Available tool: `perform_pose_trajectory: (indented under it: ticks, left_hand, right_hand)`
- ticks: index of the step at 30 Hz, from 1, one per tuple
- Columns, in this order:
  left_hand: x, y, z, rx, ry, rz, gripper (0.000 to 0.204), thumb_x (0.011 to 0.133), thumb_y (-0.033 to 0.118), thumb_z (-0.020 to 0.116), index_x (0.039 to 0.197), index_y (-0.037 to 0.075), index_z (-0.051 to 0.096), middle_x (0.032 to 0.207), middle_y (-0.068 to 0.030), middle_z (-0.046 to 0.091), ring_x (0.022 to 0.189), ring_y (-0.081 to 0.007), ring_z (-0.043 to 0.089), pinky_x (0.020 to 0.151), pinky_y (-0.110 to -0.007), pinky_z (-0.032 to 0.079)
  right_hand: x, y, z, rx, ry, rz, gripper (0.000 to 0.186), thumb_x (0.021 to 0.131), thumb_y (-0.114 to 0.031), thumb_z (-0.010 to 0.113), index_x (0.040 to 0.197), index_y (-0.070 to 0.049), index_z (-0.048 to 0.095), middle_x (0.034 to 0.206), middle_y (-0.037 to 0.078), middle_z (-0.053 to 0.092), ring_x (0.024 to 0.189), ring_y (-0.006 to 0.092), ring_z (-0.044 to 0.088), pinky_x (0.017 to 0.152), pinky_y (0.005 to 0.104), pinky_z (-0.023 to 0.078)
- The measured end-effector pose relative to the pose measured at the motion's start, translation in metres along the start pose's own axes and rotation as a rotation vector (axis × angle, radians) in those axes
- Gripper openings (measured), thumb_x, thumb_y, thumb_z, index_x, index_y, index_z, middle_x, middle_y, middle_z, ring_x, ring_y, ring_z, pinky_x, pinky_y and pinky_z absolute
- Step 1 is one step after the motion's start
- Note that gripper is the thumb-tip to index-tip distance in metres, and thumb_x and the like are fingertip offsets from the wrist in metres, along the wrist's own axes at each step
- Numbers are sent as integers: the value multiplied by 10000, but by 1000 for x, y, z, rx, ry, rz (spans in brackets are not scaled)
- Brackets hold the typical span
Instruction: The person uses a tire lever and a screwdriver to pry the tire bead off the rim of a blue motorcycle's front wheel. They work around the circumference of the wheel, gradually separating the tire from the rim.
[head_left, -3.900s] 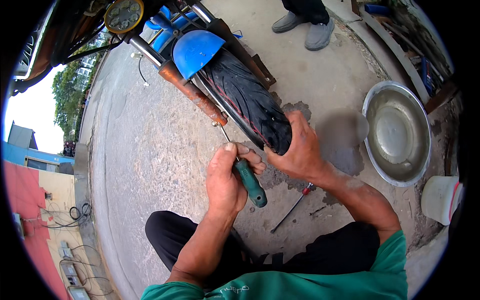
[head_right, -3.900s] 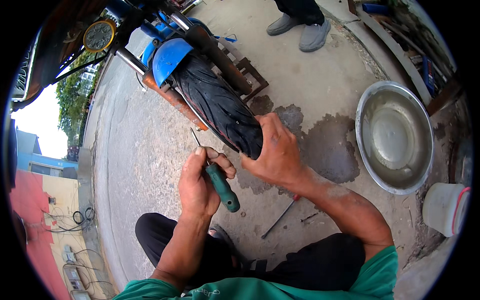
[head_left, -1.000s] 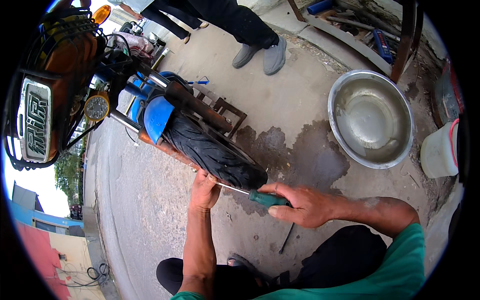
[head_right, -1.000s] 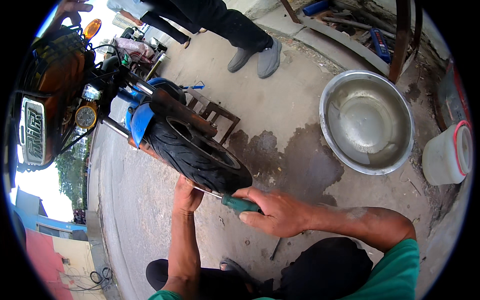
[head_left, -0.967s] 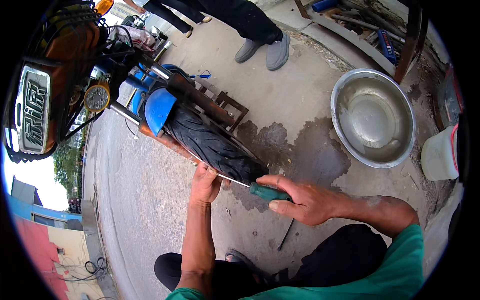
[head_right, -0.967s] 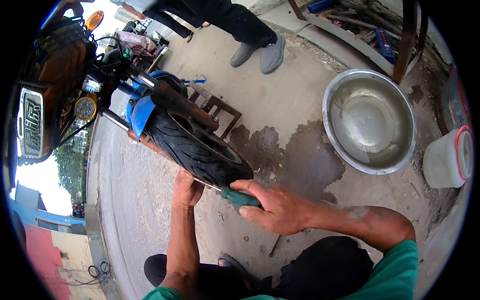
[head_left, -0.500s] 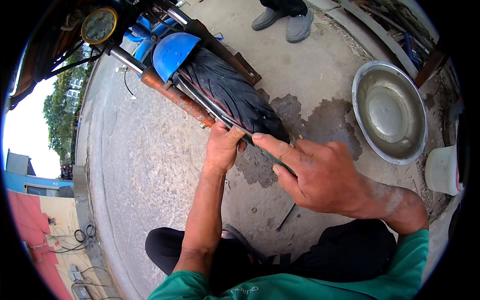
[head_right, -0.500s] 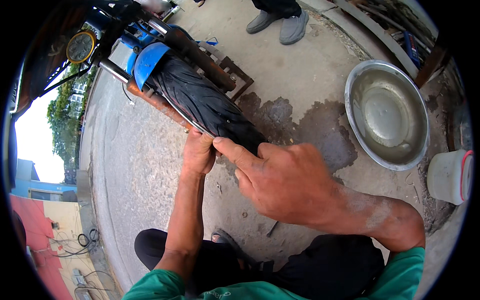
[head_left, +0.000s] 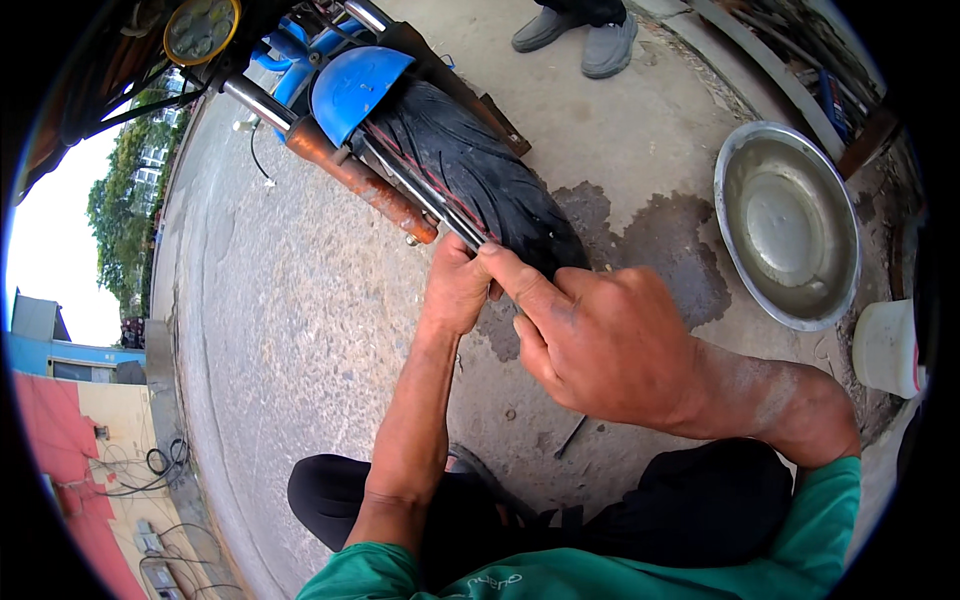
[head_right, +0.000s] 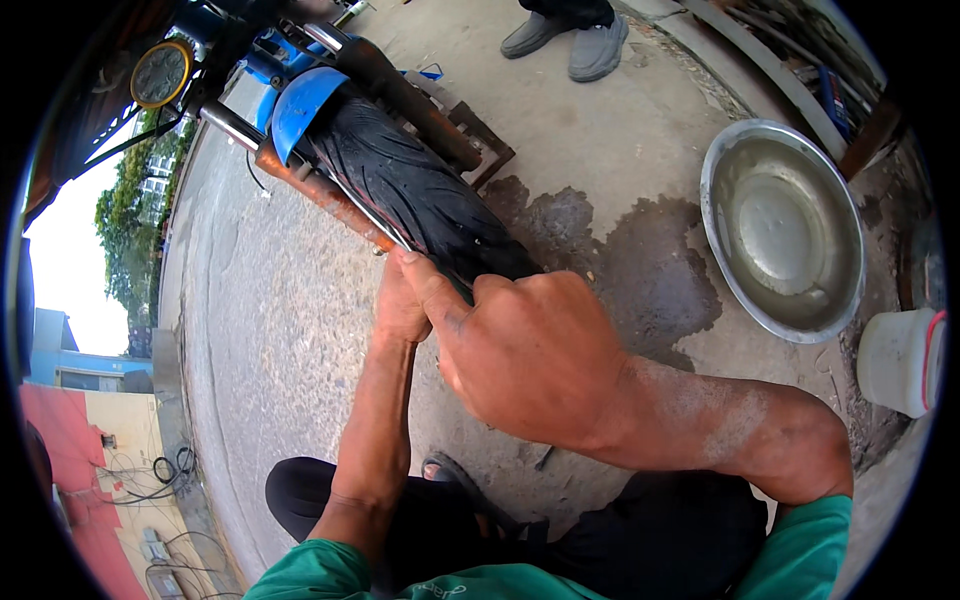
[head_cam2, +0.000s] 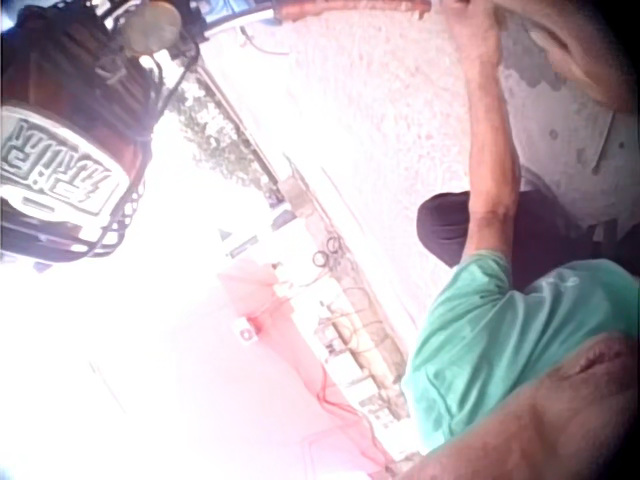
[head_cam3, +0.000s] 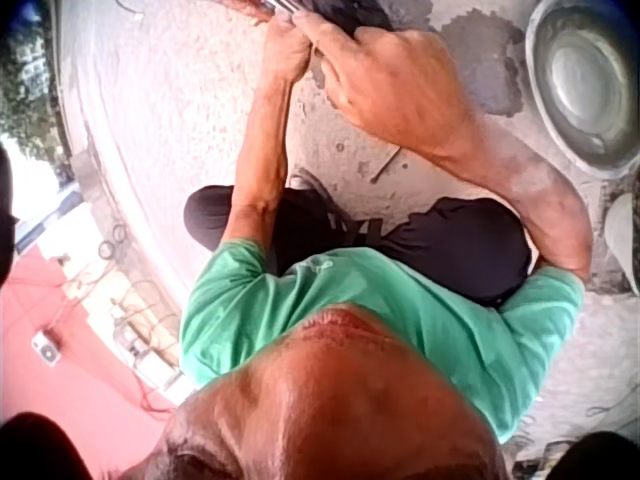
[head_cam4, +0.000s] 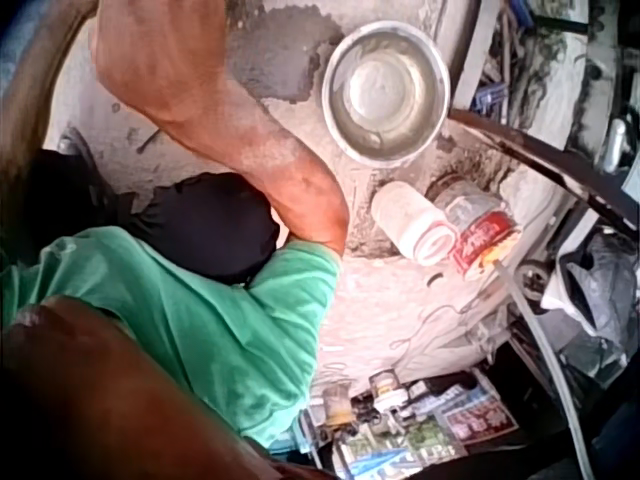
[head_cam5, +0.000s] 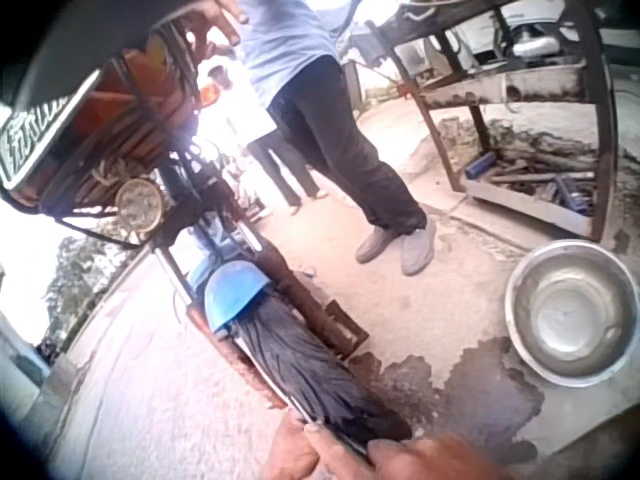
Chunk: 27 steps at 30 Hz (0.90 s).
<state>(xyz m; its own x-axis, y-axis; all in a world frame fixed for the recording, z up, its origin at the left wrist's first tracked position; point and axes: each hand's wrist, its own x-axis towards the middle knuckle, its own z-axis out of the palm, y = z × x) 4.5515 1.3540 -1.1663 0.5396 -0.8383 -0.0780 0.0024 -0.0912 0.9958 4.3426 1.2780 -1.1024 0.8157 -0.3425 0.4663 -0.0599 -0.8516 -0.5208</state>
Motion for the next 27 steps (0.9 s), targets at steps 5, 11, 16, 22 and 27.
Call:
perform_pose_trajectory:
  ticks: [5,11,16,22,27]
  left_hand:
    - [-6,29,11,-18,110,-47,208,983,133,653,779,100,628,720,28,619,607,-67,566,498,-240,440]
    - [-2,11,-1,10,31,-115,154,977,142,691,847,101,619,790,44,619,728,-48,559,607,-247,475]
    - [-8,14,5,207,-97,-60,94,938,116,722,919,65,646,853,37,639,809,-73,587,684,-283,511]
    - [1,-24,0,18,-85,33,95,901,111,725,942,40,679,883,22,671,845,-83,600,736,-292,521]
    - [-10,5,5,352,-112,113,109,902,110,728,973,33,700,907,9,698,873,-106,626,789,-313,534]
  right_hand:
    - [22,-6,0,-17,58,-24,593,851,-199,705,1371,65,596,661,117,672,553,268,685,481,397,530]
    - [24,-24,-12,-162,-73,0,609,835,-157,688,1389,72,577,715,135,714,604,264,721,530,374,559]
    - [20,-14,-16,-146,-74,-10,618,819,-128,686,1373,117,565,715,143,714,597,264,721,520,383,559]
    - [36,-3,6,-72,2,-45,602,852,-145,701,1392,80,556,661,143,678,552,271,684,499,394,536]
    - [6,-5,-10,-3,-64,26,554,896,-157,701,1396,38,565,633,118,634,540,282,636,491,405,502]
